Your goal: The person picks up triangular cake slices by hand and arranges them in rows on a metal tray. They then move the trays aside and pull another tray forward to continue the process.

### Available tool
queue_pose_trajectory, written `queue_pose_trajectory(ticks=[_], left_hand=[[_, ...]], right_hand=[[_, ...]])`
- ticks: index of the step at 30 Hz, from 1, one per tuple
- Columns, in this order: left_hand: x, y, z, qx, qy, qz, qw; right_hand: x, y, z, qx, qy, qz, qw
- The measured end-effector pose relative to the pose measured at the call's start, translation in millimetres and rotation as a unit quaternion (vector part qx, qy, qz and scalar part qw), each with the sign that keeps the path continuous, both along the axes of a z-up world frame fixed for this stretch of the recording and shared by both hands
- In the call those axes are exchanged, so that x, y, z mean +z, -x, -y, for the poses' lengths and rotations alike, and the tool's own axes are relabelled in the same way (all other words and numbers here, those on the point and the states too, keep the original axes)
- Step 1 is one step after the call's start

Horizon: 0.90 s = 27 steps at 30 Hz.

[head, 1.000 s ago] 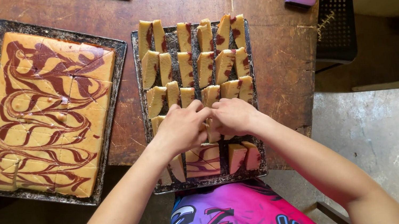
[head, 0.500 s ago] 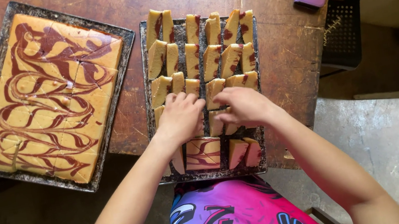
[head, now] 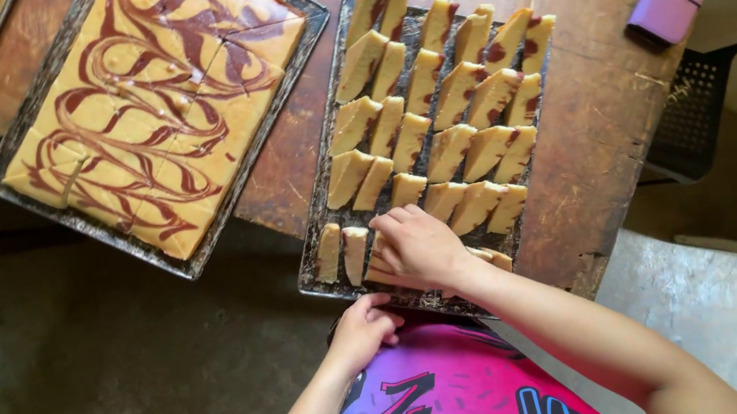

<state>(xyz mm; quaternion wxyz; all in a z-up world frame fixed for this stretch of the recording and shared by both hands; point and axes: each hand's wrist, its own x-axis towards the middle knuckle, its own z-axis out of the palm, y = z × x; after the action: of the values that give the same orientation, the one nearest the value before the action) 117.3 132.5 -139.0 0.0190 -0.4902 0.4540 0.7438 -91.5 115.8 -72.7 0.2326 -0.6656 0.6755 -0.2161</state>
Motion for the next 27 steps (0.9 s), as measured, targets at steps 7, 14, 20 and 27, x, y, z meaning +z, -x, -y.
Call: queue_pose_trajectory(ticks=[7,14,20,27], left_hand=[[-23,16,2,0.074,-0.095,-0.001,0.993],[46,25,-6,-0.031,0.547,-0.026,0.836],[43,50,5,-0.014,0.608,-0.097,0.788],[60,35,42,-0.021,0.45,-0.134,0.883]], right_hand=[[-14,-26,-3,-0.058,-0.007,-0.068,0.996],[18,11,-18,-0.169,-0.07,0.133,0.974],[23,58,-31,-0.164,-0.139,0.113,0.97],[14,85,-46,-0.147,-0.181,0.052,0.971]])
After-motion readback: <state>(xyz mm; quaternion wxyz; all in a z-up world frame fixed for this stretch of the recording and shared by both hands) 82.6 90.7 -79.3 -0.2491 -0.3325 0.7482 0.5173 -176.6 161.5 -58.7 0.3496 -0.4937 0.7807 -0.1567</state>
